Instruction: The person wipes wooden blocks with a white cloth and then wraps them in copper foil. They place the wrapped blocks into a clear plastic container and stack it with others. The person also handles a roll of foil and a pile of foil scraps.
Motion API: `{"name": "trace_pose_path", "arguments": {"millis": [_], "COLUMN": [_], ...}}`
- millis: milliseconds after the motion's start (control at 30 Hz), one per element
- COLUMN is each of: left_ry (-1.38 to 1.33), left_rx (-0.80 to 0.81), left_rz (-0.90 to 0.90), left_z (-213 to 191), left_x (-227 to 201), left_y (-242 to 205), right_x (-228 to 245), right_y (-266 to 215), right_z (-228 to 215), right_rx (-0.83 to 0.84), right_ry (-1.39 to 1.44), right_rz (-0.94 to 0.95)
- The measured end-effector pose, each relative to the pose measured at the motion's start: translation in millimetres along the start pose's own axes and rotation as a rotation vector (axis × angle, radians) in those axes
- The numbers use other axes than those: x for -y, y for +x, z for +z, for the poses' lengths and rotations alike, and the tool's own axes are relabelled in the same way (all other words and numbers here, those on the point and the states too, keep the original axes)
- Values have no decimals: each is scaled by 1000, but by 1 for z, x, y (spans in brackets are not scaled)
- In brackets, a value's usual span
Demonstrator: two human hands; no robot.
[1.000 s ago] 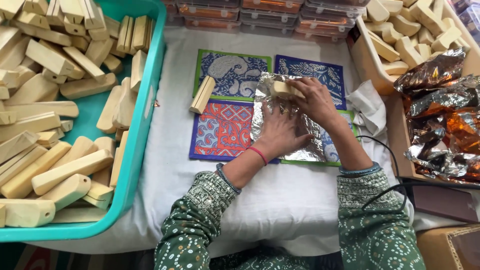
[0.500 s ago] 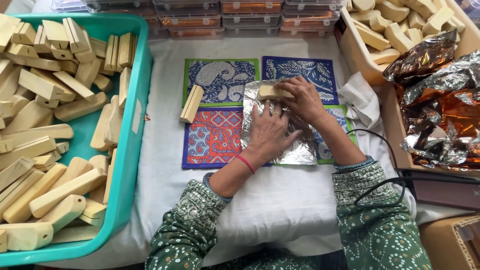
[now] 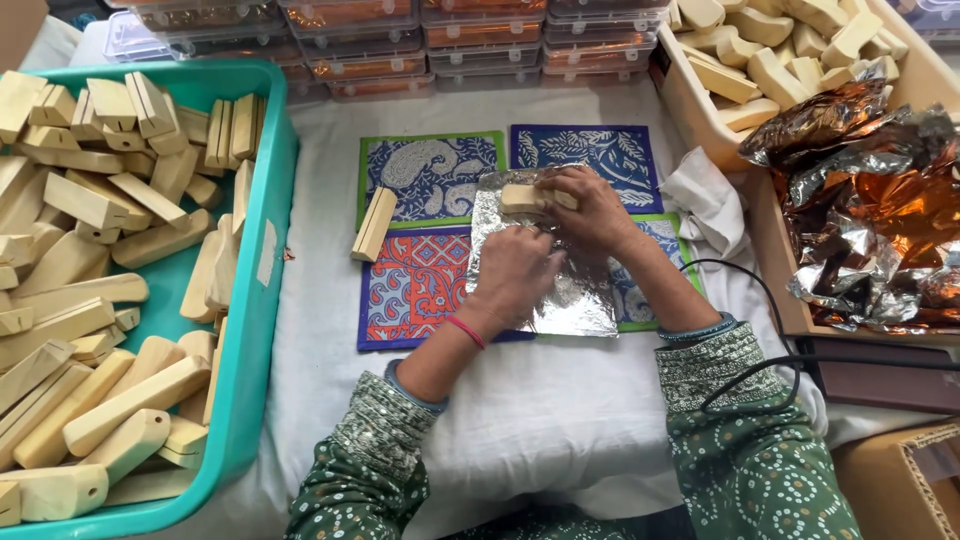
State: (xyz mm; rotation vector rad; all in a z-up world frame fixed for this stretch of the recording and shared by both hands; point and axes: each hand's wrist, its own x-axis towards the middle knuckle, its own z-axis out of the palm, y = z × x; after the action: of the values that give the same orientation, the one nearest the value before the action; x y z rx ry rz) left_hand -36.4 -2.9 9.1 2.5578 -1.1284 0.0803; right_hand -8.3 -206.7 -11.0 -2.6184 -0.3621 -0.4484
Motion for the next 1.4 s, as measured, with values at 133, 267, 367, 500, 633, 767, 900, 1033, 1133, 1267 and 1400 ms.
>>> {"name": "trace_pose_path", "arguments": {"millis": [133, 267, 367, 500, 633, 767, 900, 1033, 1133, 1267, 1400], "left_ry": [-229, -74, -31, 17, 10, -27, 25, 11, -30, -40, 4], "left_rx": [19, -311, -255, -219, -237, -211, -253, -422, -391, -261, -317], "left_rz": [-217, -62, -66, -63, -48, -73, -72, 14, 84, 90, 102], "left_z": [-17, -6, 9, 18, 22, 15, 25, -3, -5, 2, 3], "left_x": [24, 51, 60, 67, 70, 66, 71, 67, 66, 66, 66], "left_y": [19, 38, 46, 48, 47, 45, 45, 42, 44, 39, 36], "right_x": [2, 1, -2, -7, -8, -17, -11, 3, 11, 19, 33], "right_y": [1, 1, 3, 3, 2, 0, -3, -17, -29, -37, -45], "right_z": [-6, -6, -13, -14, -12, -5, -9, -18, -24, -26, -34], "right_rx": [12, 5, -105, -132, -92, -128, -172, -174, -179, -201, -218], "right_ry": [152, 201, 100, -10, 30, 71, 73, 109, 91, 74, -51], "right_rz": [62, 111, 125, 189, 225, 232, 178, 132, 95, 67, -22]}}
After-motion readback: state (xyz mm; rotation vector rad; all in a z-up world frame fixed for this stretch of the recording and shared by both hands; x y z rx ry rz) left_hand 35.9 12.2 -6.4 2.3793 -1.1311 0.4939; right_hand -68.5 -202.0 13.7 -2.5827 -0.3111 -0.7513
